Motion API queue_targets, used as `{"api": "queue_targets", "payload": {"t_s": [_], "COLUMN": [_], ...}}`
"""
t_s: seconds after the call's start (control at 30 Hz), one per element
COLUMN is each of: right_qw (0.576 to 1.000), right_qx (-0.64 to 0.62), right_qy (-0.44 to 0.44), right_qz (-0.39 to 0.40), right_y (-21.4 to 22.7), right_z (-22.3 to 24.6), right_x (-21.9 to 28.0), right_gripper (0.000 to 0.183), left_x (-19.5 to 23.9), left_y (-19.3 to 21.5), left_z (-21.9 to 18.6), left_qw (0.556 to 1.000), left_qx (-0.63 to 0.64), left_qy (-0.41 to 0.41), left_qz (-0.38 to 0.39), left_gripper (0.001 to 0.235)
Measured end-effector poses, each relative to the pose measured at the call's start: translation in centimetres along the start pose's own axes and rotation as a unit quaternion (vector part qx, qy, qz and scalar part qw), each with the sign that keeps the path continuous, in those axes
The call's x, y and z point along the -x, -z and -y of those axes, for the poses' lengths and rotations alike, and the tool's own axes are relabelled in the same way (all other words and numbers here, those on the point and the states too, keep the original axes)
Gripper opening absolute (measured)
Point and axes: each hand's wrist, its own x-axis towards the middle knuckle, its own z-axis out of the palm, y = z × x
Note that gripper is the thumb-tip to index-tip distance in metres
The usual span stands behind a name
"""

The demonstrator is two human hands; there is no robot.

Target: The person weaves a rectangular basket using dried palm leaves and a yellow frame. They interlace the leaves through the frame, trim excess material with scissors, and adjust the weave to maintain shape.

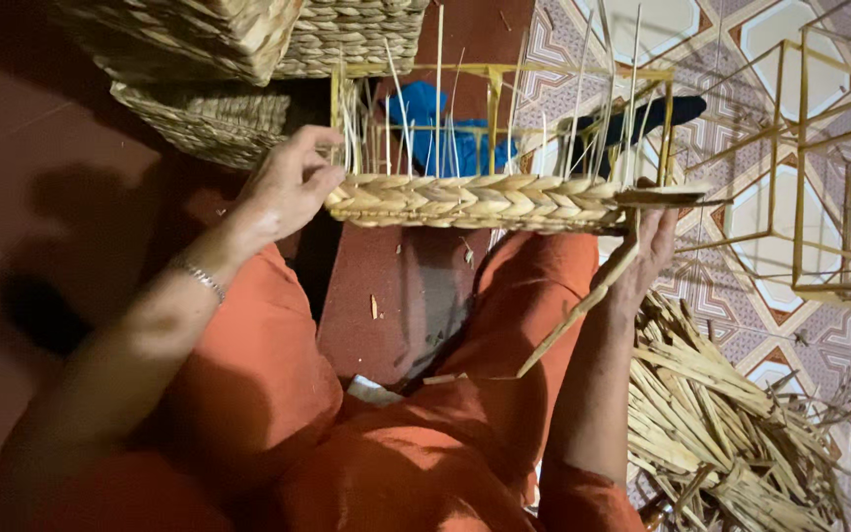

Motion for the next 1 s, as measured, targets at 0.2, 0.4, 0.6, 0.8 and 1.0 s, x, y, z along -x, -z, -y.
{"api": "queue_targets", "payload": {"t_s": [0.2, 0.4, 0.6, 0.8, 1.0], "right_qw": [0.91, 0.956, 0.983, 0.978, 0.988], "right_qx": [0.264, -0.219, 0.017, 0.151, -0.031], "right_qy": [0.279, -0.187, -0.062, -0.144, -0.15], "right_qz": [0.159, 0.057, 0.17, 0.028, -0.005], "right_y": [0.5, 0.8, 1.3, -1.1, -2.3], "right_z": [-2.6, -3.8, -0.1, 0.9, 0.8], "right_x": [1.7, 4.4, 5.4, 3.6, 3.4], "right_gripper": [0.055, 0.062, 0.09, 0.04, 0.035], "left_x": [1.2, 1.6, 1.3, 1.5, 1.9], "left_y": [0.9, 1.9, 3.1, 3.3, 3.6], "left_z": [1.1, 0.2, -0.2, -0.1, -0.6], "left_qw": [0.994, 0.997, 0.995, 0.994, 0.99], "left_qx": [0.11, 0.025, -0.033, 0.007, 0.054], "left_qy": [-0.012, -0.015, 0.04, 0.042, 0.089], "left_qz": [-0.001, 0.065, 0.085, 0.1, 0.099], "left_gripper": [0.024, 0.02, 0.021, 0.017, 0.016]}}
